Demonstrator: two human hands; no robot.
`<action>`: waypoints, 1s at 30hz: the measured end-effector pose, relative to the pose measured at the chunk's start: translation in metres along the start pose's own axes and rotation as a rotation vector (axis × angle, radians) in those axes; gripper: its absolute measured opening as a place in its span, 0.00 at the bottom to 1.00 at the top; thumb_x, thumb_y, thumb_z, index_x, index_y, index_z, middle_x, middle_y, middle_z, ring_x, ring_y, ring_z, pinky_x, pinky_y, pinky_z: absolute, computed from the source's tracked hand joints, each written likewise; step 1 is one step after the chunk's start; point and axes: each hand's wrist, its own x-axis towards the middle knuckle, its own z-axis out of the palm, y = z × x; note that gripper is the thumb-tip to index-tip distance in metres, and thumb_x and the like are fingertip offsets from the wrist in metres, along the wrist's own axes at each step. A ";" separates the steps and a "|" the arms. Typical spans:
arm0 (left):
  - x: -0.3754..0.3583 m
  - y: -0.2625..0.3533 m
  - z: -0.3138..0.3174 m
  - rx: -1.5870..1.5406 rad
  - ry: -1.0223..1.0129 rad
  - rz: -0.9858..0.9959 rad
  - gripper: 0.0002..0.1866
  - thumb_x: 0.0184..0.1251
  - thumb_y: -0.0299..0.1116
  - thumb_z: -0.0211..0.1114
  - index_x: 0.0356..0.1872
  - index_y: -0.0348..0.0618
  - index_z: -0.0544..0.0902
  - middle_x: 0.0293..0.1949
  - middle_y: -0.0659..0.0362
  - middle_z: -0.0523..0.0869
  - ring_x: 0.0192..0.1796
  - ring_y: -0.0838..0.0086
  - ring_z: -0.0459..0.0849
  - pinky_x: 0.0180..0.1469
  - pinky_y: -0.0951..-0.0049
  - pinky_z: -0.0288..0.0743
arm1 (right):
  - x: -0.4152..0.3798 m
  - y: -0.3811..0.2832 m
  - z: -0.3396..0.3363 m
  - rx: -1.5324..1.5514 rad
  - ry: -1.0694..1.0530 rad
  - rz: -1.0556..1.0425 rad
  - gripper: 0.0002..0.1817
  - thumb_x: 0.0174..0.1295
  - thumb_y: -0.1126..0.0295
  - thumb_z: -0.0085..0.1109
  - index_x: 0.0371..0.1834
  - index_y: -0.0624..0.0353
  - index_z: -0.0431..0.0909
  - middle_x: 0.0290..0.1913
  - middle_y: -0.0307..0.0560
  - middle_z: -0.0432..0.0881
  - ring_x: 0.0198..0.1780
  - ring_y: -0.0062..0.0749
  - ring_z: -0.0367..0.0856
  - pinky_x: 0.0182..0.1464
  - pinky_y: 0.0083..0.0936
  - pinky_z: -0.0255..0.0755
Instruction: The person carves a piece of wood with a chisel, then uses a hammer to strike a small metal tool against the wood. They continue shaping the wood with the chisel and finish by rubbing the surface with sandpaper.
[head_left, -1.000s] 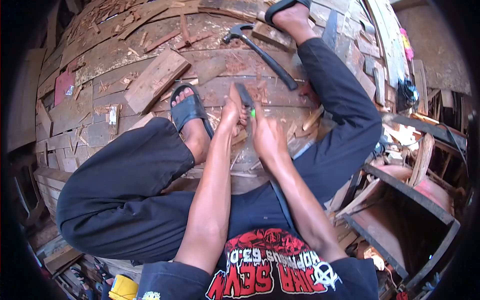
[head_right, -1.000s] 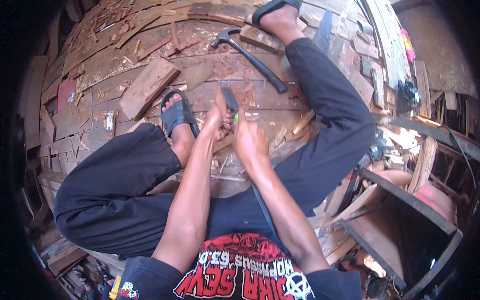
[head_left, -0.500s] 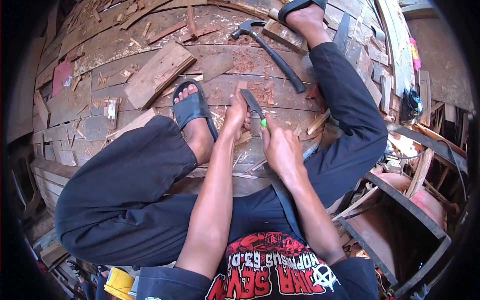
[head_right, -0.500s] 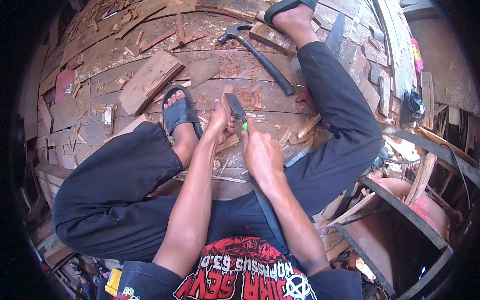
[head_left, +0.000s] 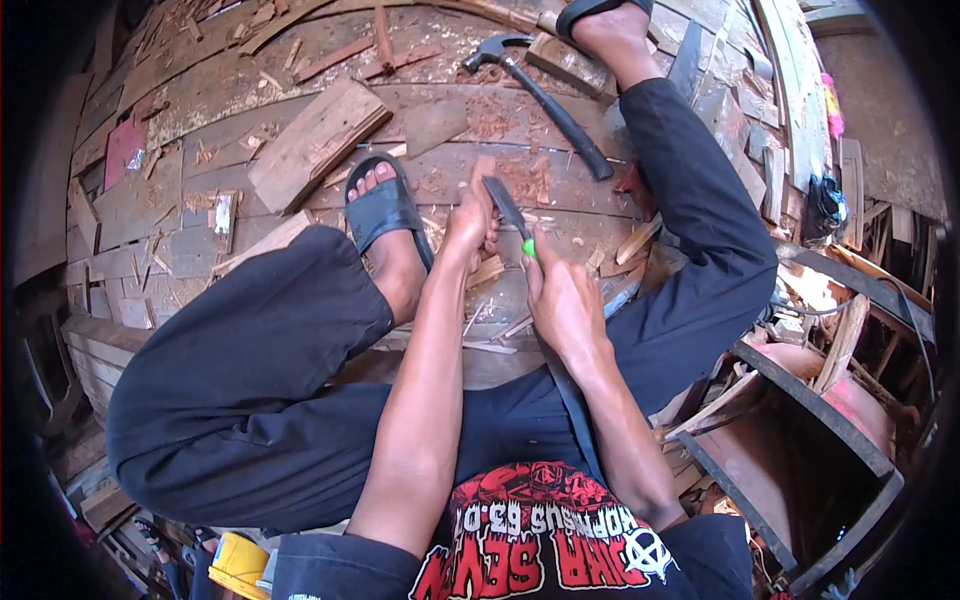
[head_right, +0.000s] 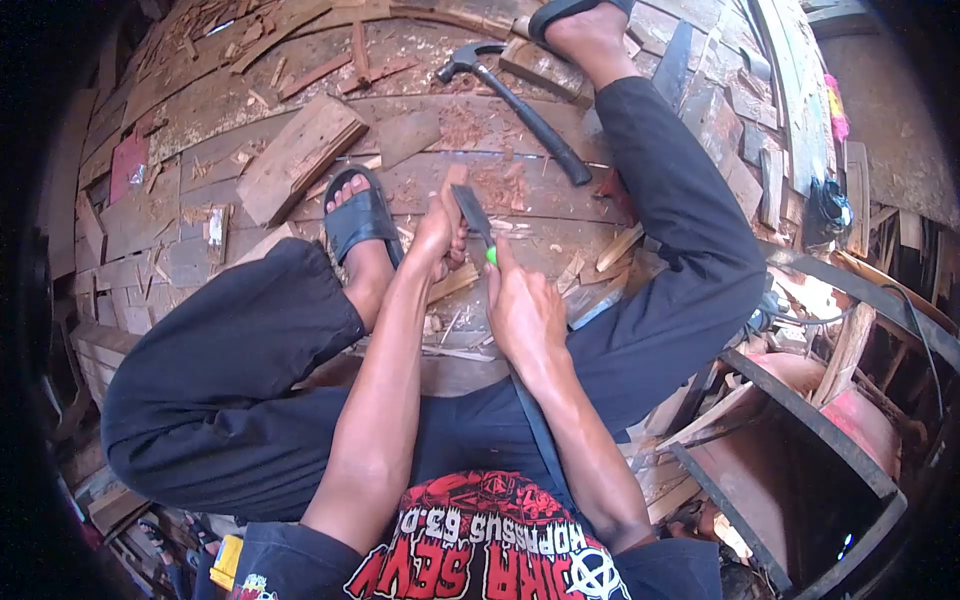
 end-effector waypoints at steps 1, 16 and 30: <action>-0.002 -0.005 0.003 -0.007 0.001 -0.015 0.38 0.81 0.72 0.28 0.34 0.48 0.72 0.21 0.70 0.68 0.17 0.85 0.63 0.15 0.81 0.57 | 0.000 -0.003 0.001 0.009 -0.016 0.010 0.26 0.77 0.61 0.54 0.74 0.59 0.74 0.35 0.71 0.87 0.40 0.67 0.89 0.45 0.59 0.82; 0.005 -0.011 0.006 -0.081 0.003 -0.029 0.38 0.81 0.71 0.31 0.35 0.45 0.73 0.21 0.68 0.69 0.17 0.82 0.63 0.17 0.80 0.58 | 0.002 0.001 -0.005 0.032 0.022 0.001 0.25 0.77 0.63 0.52 0.74 0.60 0.73 0.33 0.70 0.87 0.39 0.67 0.88 0.45 0.57 0.81; -0.003 -0.016 0.013 0.033 0.057 0.063 0.37 0.82 0.69 0.30 0.33 0.45 0.73 0.23 0.65 0.70 0.19 0.81 0.65 0.19 0.77 0.61 | 0.000 0.002 -0.010 -0.003 0.009 0.015 0.23 0.78 0.63 0.53 0.71 0.60 0.76 0.34 0.71 0.87 0.40 0.67 0.88 0.47 0.58 0.81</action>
